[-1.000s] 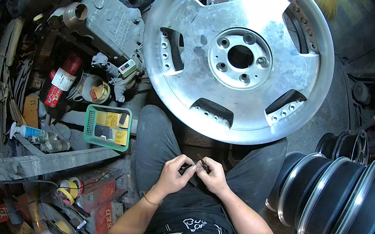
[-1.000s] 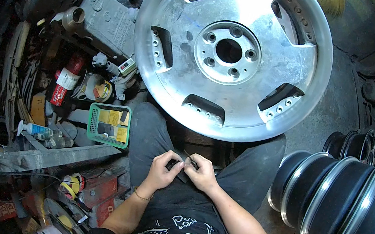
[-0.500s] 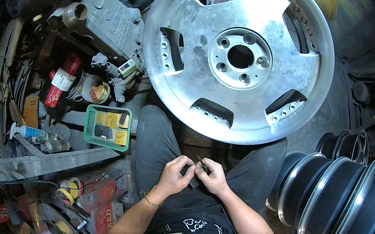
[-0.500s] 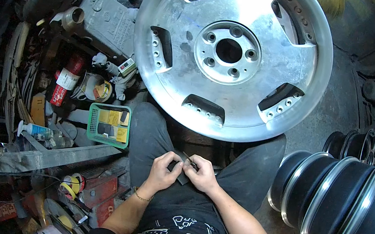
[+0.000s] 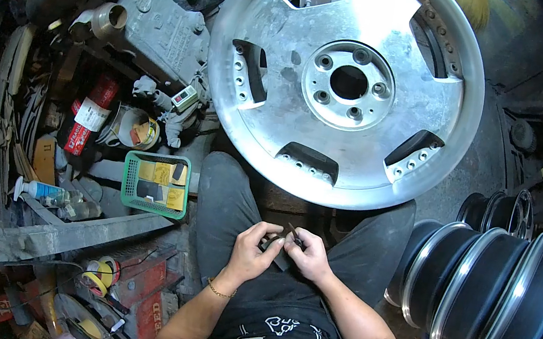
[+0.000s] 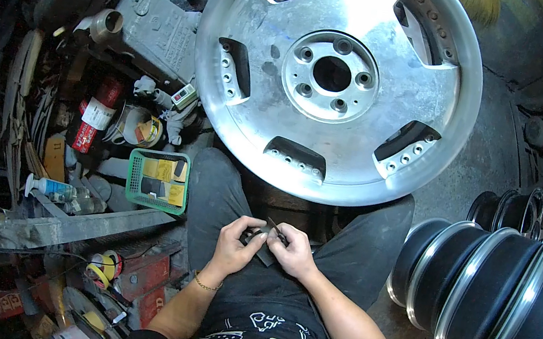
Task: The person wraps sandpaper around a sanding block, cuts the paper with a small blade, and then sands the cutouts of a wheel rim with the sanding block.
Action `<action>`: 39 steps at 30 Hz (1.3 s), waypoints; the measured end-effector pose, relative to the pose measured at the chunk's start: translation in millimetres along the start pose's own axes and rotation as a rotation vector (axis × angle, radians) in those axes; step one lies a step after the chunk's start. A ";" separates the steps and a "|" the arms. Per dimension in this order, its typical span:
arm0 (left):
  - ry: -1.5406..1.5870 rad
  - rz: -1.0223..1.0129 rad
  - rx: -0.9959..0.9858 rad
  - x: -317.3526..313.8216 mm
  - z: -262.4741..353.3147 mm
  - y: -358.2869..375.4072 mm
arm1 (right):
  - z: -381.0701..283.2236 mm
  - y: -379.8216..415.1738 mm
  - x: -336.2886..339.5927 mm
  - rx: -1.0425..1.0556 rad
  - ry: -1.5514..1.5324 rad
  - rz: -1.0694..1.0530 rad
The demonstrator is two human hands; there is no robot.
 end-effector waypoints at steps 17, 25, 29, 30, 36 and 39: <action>-0.049 -0.001 -0.072 0.5 3.3 0.0 | 1.6 0.6 -0.8 0.004 -0.029 -0.022; 0.014 0.011 0.039 4.4 -5.7 0.1 | 5.3 -0.2 -1.1 -0.016 -0.035 -0.016; -0.002 0.012 0.014 3.5 -5.0 -0.1 | 3.4 0.2 -1.0 -0.023 -0.064 -0.020; 0.015 0.014 0.027 3.4 -5.7 -0.1 | 2.1 0.5 -1.2 -0.027 -0.076 -0.029; 0.066 0.012 0.039 4.4 -9.8 0.3 | 1.4 0.4 -1.8 -0.054 -0.082 -0.024; 0.081 0.011 0.037 5.4 -10.2 0.3 | 2.6 -0.2 -3.2 -0.071 -0.056 -0.022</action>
Point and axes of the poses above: each hand's wrist, its own y-axis away from the middle knuckle, its own x-axis out of the back of the hand, z = x × y, the point moved 10 cm from there along -y, towards the middle knuckle, and after that the axes turned 6 degrees about -z, right-handed, at the moved point
